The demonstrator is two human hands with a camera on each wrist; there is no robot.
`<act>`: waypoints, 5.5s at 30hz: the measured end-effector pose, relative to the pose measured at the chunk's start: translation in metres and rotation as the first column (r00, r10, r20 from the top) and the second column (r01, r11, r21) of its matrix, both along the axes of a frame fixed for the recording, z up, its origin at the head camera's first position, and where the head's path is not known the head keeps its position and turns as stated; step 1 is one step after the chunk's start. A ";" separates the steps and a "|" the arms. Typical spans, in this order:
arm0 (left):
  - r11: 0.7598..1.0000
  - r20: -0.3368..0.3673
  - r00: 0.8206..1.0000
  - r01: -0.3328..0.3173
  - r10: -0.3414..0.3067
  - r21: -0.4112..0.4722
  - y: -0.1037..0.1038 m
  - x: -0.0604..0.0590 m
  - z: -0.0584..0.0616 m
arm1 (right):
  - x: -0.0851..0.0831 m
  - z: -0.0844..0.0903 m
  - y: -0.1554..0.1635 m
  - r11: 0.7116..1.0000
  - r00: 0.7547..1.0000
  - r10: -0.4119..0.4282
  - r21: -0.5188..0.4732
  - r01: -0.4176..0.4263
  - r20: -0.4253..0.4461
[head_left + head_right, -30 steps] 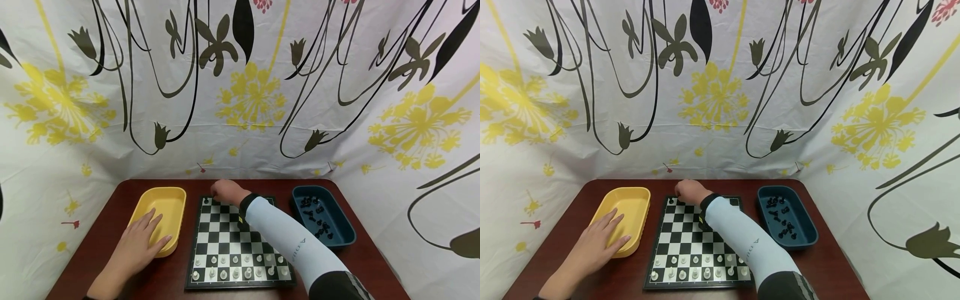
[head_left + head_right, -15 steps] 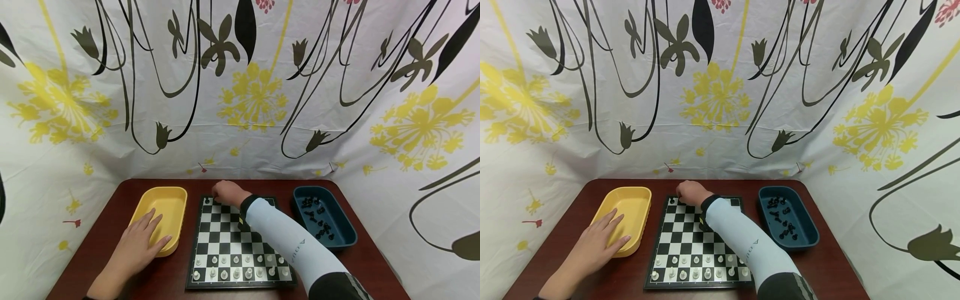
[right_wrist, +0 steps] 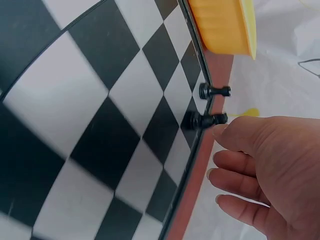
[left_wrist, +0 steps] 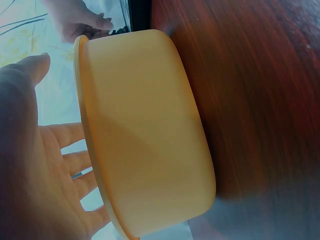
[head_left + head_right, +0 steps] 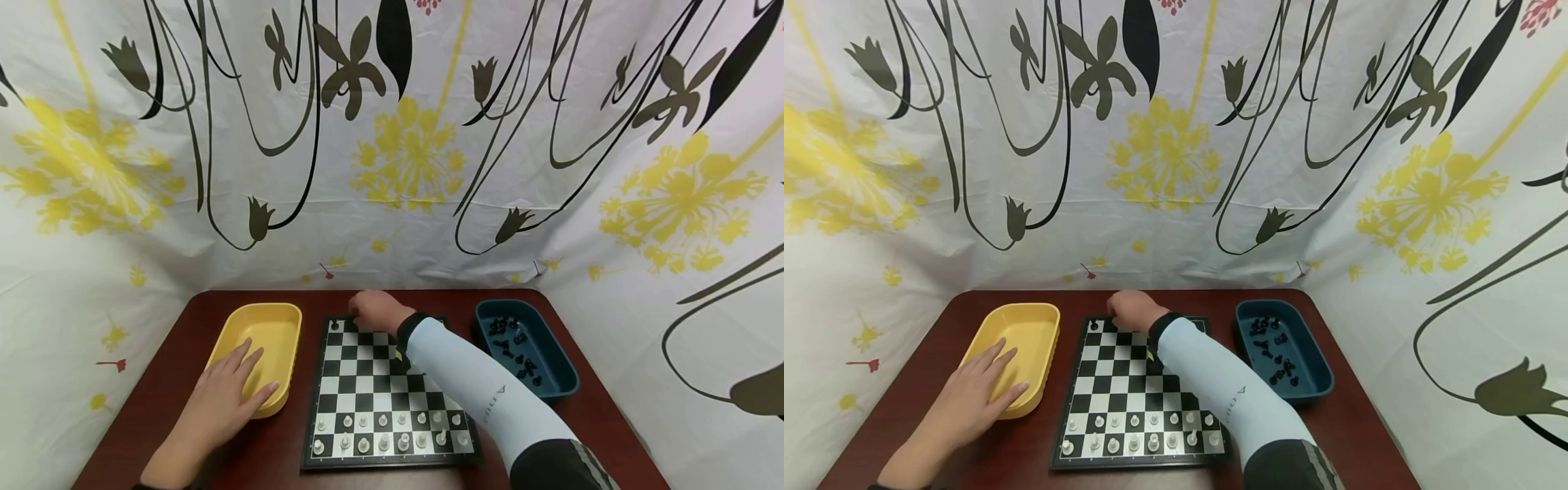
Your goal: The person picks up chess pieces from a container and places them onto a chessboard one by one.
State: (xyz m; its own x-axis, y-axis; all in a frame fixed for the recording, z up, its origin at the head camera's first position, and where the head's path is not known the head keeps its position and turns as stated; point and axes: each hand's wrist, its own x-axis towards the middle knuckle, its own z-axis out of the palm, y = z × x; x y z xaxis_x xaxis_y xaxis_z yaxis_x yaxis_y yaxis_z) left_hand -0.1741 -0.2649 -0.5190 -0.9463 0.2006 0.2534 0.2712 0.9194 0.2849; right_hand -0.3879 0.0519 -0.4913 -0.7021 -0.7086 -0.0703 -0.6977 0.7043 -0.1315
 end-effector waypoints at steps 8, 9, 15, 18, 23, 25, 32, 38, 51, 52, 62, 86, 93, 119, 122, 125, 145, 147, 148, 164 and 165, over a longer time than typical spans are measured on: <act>1.000 0.005 1.000 0.009 -0.009 0.006 0.001 -0.005 0.003 | -0.002 0.013 0.047 0.999 1.000 -0.031 0.014 0.031 -0.004; 1.000 0.007 1.000 0.010 -0.010 0.007 0.001 -0.005 0.004 | -0.001 0.014 0.054 0.999 0.999 -0.040 0.015 0.040 -0.006; 1.000 0.006 1.000 0.015 -0.015 0.002 0.002 -0.007 0.003 | 0.012 0.029 0.104 0.994 0.994 -0.109 -0.032 0.109 0.003; 1.000 -0.005 1.000 0.018 -0.018 -0.002 0.001 -0.008 0.002 | 0.019 0.036 0.131 0.988 0.991 -0.137 -0.068 0.137 0.005; 1.000 -0.003 1.000 0.023 -0.023 -0.008 0.002 -0.009 0.002 | 0.028 0.045 0.178 0.978 0.982 -0.187 -0.097 0.185 -0.013; 1.000 0.002 1.000 0.022 -0.022 -0.010 0.002 -0.008 0.003 | 0.030 0.048 0.196 0.971 0.976 -0.218 -0.105 0.216 -0.010; 1.000 0.006 1.000 0.026 -0.026 -0.008 0.002 -0.008 0.005 | 0.043 0.056 0.249 0.938 0.951 -0.309 -0.154 0.309 0.027; 1.000 0.010 1.000 0.021 -0.021 -0.005 0.001 -0.008 0.004 | 0.049 0.056 0.278 0.922 0.934 -0.353 -0.153 0.356 0.046; 1.000 0.027 1.000 0.008 -0.008 -0.011 -0.001 -0.009 -0.001 | 0.055 0.058 0.325 0.909 0.926 -0.364 -0.179 0.376 0.095; 1.000 0.026 1.000 0.009 -0.009 -0.011 -0.001 -0.009 -0.001 | 0.055 0.058 0.327 0.908 0.924 -0.368 -0.177 0.380 0.100; 1.000 0.019 1.000 0.017 -0.017 -0.005 0.001 -0.008 0.001 | 0.059 0.051 0.335 0.915 0.929 -0.356 -0.167 0.368 0.101; 1.000 0.009 1.000 0.017 -0.017 0.008 0.001 -0.008 -0.001 | 0.057 -0.008 0.333 0.946 0.937 -0.312 -0.045 0.322 0.156; 1.000 0.010 1.000 0.021 -0.021 0.015 0.003 -0.006 0.002 | 0.057 -0.013 0.332 0.938 0.927 -0.337 -0.027 0.346 0.162; 0.999 -0.016 0.999 0.046 -0.047 -0.027 0.009 -0.022 0.017 | 0.069 0.053 0.305 0.937 0.953 -0.302 -0.182 0.297 0.004; 0.998 -0.022 0.998 0.051 -0.052 -0.042 0.011 -0.025 0.019 | 0.071 0.056 0.296 0.940 0.955 -0.296 -0.176 0.292 0.002; 0.996 -0.030 0.997 0.069 -0.070 -0.056 0.016 -0.030 0.022 | 0.074 0.056 0.285 0.939 0.954 -0.298 -0.177 0.297 0.018; 0.947 0.009 0.947 0.321 -0.321 -0.029 0.149 -0.088 0.045 | 0.088 0.055 0.159 0.990 0.993 -0.109 -0.094 0.104 -0.049; 0.939 0.000 0.939 0.344 -0.344 -0.032 0.159 -0.092 0.047 | 0.090 0.055 0.148 0.994 0.996 -0.076 -0.085 0.072 -0.052; 0.934 -0.003 0.935 0.355 -0.355 -0.032 0.163 -0.094 0.048 | 0.091 0.055 0.143 0.995 0.997 -0.061 -0.081 0.057 -0.054; 0.912 -0.073 0.909 0.407 -0.410 -0.052 0.193 -0.108 0.046 | 0.098 0.058 0.107 0.991 0.995 0.023 -0.130 -0.035 -0.093; 0.912 -0.074 0.909 0.406 -0.409 -0.052 0.193 -0.108 0.046 | 0.098 0.057 0.107 0.991 0.995 0.018 -0.133 -0.030 -0.094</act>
State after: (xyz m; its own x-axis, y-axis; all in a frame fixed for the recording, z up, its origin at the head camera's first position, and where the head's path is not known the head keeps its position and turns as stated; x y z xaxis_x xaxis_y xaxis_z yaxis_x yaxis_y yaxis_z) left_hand -0.2820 -0.0714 -0.4733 -0.7565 0.5747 0.3122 0.6456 0.7326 0.2156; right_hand -0.2898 0.1594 -0.4343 -0.6837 -0.7241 0.0913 -0.7278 0.6673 -0.1579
